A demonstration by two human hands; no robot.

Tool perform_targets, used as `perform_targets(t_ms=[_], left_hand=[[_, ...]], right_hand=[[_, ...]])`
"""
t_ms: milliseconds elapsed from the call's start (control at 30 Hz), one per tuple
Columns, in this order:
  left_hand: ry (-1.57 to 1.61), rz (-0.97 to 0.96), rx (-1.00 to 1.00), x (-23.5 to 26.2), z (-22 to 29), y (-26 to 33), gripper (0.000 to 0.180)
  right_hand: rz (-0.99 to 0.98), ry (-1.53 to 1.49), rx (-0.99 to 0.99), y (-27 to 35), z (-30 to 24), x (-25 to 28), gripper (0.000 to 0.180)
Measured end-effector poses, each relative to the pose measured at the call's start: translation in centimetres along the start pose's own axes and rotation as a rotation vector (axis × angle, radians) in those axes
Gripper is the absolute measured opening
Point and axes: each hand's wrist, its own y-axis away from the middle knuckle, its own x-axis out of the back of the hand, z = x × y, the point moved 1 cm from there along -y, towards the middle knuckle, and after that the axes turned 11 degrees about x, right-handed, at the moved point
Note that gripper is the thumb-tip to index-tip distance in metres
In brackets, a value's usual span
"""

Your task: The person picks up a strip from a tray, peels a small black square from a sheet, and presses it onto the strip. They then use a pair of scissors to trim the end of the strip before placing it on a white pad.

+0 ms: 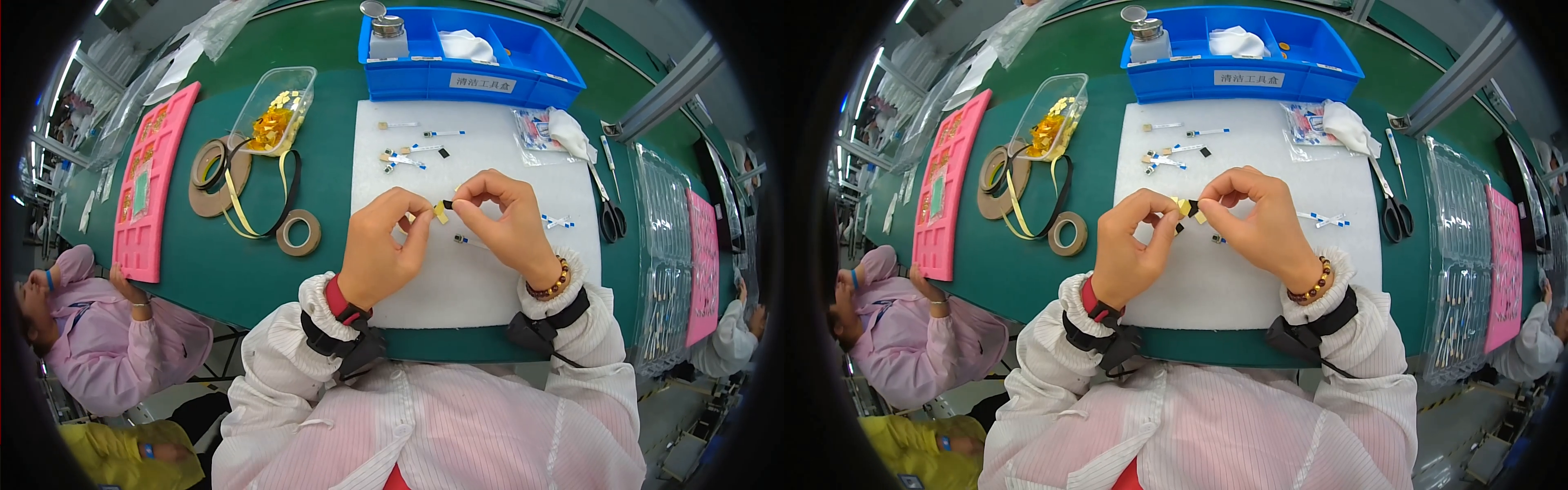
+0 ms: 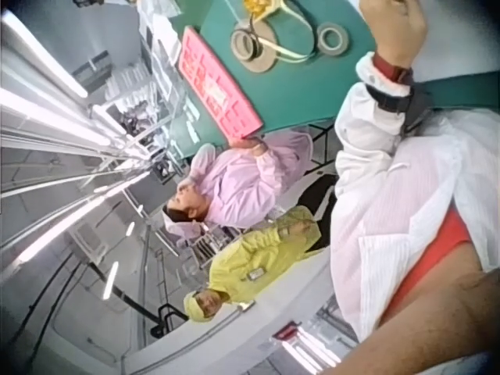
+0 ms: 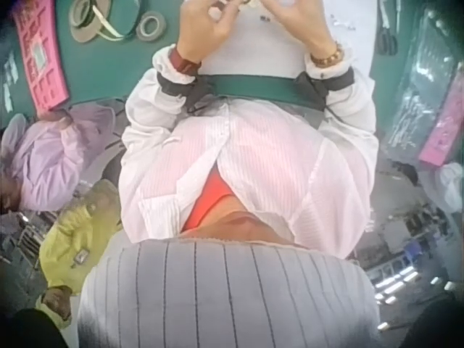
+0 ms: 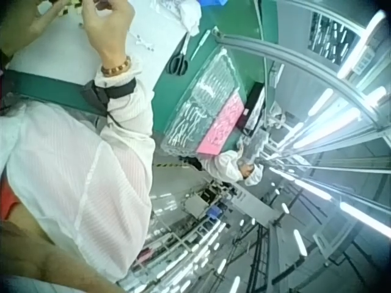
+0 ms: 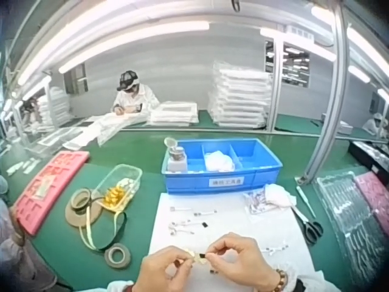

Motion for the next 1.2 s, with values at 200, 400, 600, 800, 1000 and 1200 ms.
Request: perform_targets(t_ms=[200, 400, 600, 800, 1000, 1200], left_hand=[[-0.144, 0.524, 0.094, 6.2, -2.8, -5.2, 0.007], [-0.837, 0.705, 0.232, 13.5, -6.1, -6.7, 0.014], [-0.501, 0.586, 0.070, 9.0, -2.1, -5.8, 0.016], [0.425, -0.333, 0.438, 2.1, 0.9, -2.0, 0.040], [0.562, -0.514, 0.505, 1.3, 1.2, -0.9, 0.035], [0.611, -0.507, 0.503, 1.1, 1.0, -0.7, 0.015]], right_hand=[[0.094, 0.047, 0.010, 0.2, -0.2, 0.8, 0.005], [0.074, 0.081, 0.039, 0.2, -1.0, 0.4, 0.003], [0.111, 0.196, 0.274, -0.4, -1.4, 0.8, 0.012], [0.032, 0.574, 0.788, -0.1, -2.3, 1.4, 0.026], [-0.015, 0.661, 0.892, 0.2, -2.7, 1.9, 0.032], [-0.009, 0.695, 0.905, 0.2, -2.6, 1.9, 0.032]])
